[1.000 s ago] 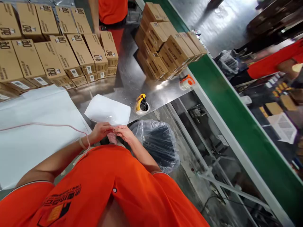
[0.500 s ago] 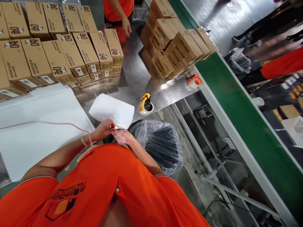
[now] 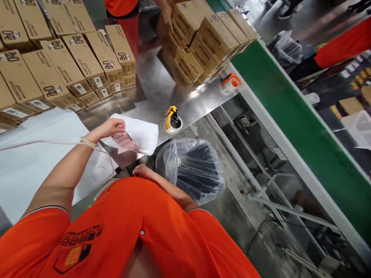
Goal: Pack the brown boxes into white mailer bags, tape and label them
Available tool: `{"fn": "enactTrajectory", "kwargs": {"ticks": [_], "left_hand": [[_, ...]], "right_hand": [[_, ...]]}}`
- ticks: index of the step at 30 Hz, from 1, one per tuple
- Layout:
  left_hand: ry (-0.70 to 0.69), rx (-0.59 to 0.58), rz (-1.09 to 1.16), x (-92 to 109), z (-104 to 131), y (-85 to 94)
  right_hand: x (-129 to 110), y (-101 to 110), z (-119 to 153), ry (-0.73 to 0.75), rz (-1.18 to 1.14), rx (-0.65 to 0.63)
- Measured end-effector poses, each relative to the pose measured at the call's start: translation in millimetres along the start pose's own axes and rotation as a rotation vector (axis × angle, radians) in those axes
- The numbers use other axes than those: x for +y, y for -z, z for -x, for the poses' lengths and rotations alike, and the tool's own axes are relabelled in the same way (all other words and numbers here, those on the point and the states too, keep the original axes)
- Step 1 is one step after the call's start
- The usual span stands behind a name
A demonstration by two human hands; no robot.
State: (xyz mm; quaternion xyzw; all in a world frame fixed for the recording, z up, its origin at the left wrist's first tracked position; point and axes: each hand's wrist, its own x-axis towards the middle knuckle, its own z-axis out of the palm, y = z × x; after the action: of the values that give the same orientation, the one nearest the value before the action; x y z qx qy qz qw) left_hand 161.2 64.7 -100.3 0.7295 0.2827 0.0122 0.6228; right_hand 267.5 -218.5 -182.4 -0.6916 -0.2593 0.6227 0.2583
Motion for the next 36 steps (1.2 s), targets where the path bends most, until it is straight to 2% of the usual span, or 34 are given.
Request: {"fn": "enactTrajectory", "kwargs": {"ticks": [2,4,6,8,9,12,15,19,22,24,27,30,32,36], "left_hand": [[0.014,-0.117,-0.026,15.7,-2.0,7.9],[-0.009,-0.23,-0.053,33.0,5.3,15.5],[-0.048,-0.315,-0.078,48.6,17.5,23.8],[-0.086,-0.333,-0.074,60.0,29.6,31.8],[-0.099,-0.321,-0.059,63.8,34.8,35.0],[-0.112,-0.237,0.009,68.3,47.5,40.0],[-0.085,-0.164,0.037,64.9,61.0,41.2],[-0.011,-0.106,0.048,52.1,80.8,45.6],[0.044,-0.097,0.045,40.5,88.9,51.8],[0.071,-0.113,0.024,33.5,88.9,55.4],[0.092,-0.164,0.02,25.3,81.4,58.0],[0.078,-0.207,0.04,19.5,67.6,56.9],[0.051,-0.218,0.045,17.1,56.6,55.2],[0.038,-0.251,0.067,13.9,35.2,53.0]], "right_hand": [[-1.2,5.1,3.5,-0.003,0.056,-0.022],[-1.9,17.6,9.2,0.026,0.091,0.022],[-4.5,34.5,16.3,0.15,0.075,0.167],[-11.9,49.9,22.0,0.345,0.017,0.304],[-17.9,55.2,23.6,0.445,-0.023,0.326],[-42.8,56.0,22.3,0.646,-0.13,0.203],[-66.3,36.4,14.4,0.717,-0.189,0.076],[-75.5,0.4,3.9,0.674,-0.173,0.002],[-70.2,-20.4,-1.2,0.549,-0.181,-0.051],[-67.5,-27.2,-2.9,0.467,-0.259,-0.02],[-69.3,-26.2,-2.7,0.446,-0.41,0.032],[-73.4,-22.9,-1.3,0.536,-0.442,-0.063],[-73.1,-25.5,-2.1,0.567,-0.457,-0.068],[-66.0,-36.3,-8.1,0.458,-0.615,0.018]]}}
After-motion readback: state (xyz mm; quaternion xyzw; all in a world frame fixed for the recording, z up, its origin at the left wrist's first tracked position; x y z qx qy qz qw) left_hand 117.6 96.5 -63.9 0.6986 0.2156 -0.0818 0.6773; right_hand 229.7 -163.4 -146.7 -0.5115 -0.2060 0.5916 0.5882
